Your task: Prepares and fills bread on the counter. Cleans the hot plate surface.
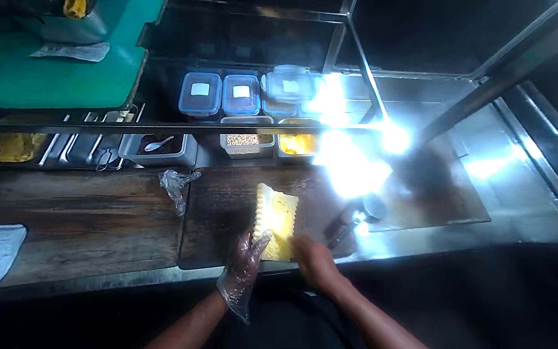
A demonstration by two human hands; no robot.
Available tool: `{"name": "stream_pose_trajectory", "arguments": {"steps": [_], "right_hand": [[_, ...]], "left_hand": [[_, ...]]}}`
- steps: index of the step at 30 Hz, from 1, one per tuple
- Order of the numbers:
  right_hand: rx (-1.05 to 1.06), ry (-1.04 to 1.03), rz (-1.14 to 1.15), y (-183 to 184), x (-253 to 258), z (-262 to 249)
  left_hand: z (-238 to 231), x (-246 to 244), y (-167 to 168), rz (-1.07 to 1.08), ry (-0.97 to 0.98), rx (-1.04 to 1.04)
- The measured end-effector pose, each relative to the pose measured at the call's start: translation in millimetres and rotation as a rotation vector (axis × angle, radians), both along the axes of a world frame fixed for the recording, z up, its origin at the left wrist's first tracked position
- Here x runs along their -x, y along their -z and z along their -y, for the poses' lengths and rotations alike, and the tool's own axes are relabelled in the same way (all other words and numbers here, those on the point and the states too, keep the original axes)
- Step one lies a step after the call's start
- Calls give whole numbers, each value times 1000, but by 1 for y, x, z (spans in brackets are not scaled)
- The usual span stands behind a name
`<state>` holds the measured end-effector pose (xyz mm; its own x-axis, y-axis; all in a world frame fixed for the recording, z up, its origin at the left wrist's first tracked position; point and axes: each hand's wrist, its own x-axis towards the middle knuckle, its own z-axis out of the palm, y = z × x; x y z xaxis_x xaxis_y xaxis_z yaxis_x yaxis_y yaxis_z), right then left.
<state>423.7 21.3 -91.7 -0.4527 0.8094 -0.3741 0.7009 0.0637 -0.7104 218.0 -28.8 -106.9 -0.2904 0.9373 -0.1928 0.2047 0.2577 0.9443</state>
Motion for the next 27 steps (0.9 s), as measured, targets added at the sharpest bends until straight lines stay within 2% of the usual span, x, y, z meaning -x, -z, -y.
{"name": "stream_pose_trajectory", "arguments": {"steps": [1,3,5,7,9,11,12,15,18,20,24,27], "right_hand": [[145,28,-105,-3,-3,3],[375,245,-284,-7,-2,-14],[446,448,-383,-5,-1,-45],[287,450,-266,-15,2,-59],[-43,217,-39,-14,7,-67],[-474,-53,145,9,-1,-70],[-581,-156,222,17,-10,-77],[-611,-231,390,21,-35,-85],[-693,-141,295,11,-26,-76],[-741,-160,245,15,-13,-80],[-564,-127,385,17,-31,-85],[-539,3,269,-1,-28,-63]], "left_hand": [[1,0,1,6,-3,-4],[3,-1,3,30,-14,-5],[2,-5,1,40,-29,-11],[2,-4,-3,42,-10,-11],[1,-2,-2,37,10,-9],[4,-3,2,12,7,-4],[4,-4,3,0,7,-2],[0,-1,0,8,6,2],[3,-3,-2,57,-8,-2],[3,-7,-1,61,-18,-17],[0,3,-2,58,41,-1],[0,3,-4,64,26,19]]}}
